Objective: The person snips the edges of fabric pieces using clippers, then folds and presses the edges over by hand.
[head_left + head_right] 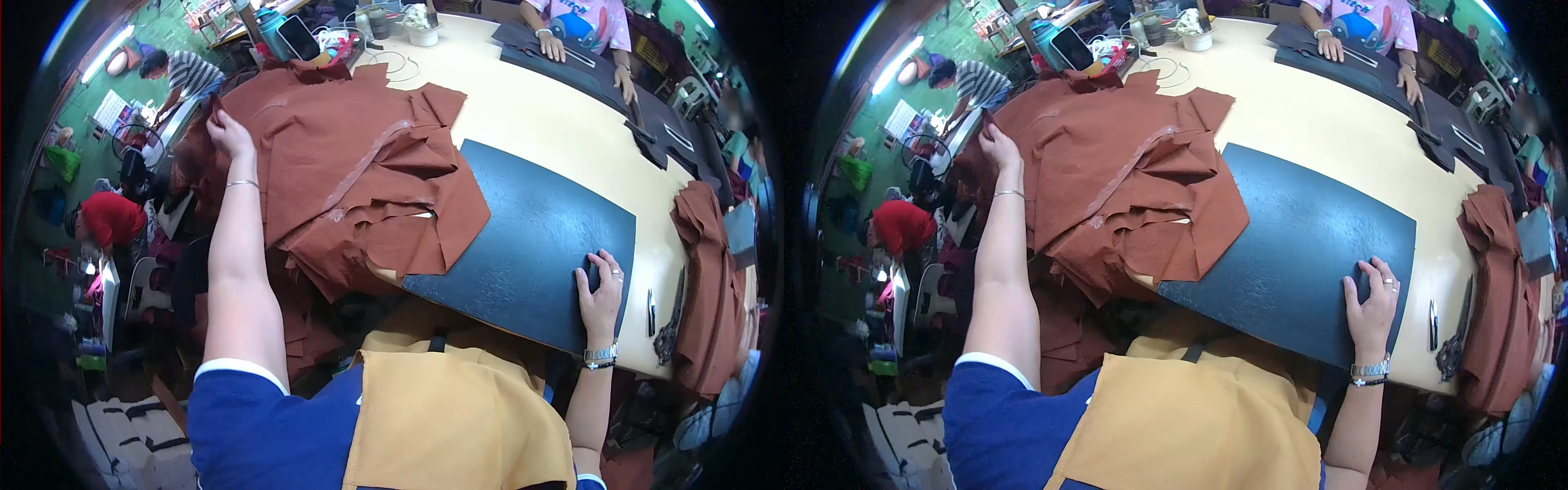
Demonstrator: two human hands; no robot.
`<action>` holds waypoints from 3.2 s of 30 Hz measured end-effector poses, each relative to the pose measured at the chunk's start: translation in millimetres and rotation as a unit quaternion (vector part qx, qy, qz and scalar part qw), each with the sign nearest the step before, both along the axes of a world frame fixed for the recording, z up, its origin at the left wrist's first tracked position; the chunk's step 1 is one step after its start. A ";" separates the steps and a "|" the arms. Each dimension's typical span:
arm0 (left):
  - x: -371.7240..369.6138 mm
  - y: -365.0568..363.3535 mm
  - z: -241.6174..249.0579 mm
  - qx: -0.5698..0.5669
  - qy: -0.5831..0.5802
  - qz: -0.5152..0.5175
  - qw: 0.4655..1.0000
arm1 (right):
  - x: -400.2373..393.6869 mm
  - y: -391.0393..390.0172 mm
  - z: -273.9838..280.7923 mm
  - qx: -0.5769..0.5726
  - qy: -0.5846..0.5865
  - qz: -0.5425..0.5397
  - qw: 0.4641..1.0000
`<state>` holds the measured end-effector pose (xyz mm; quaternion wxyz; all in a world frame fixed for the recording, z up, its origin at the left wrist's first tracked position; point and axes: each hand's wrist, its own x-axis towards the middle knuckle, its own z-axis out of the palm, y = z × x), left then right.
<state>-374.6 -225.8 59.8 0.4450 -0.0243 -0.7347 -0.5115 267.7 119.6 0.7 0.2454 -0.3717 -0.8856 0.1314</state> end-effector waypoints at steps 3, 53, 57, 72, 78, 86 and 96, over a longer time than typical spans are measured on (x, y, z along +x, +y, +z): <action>55.7 77.4 34.8 0.214 0.006 -0.218 0.952 | -1.6 0.8 -0.6 0.010 0.004 0.004 1.000; -86.8 -60.9 0.7 -0.389 -0.193 -0.270 0.859 | 32.4 16.8 -4.2 -0.026 0.184 -0.077 0.980; -26.6 -69.2 6.3 -0.459 -0.126 -0.201 0.856 | 36.5 17.5 -9.6 0.010 0.157 -0.062 0.986; 472.5 152.7 -32.7 0.251 -0.678 -0.690 0.009 | 8.2 -72.3 74.8 -0.452 -0.020 0.295 0.842; 441.0 135.6 -44.3 0.252 -0.711 -0.618 0.224 | -2.2 -37.9 89.5 -0.427 -0.007 0.287 0.857; 449.5 75.4 -66.7 0.199 -0.723 -0.577 0.325 | -109.1 54.1 -14.9 0.062 0.093 0.028 0.993; 343.2 168.0 -51.7 -0.150 -0.155 -0.616 0.758 | -18.1 111.8 22.0 0.065 0.134 -0.160 0.976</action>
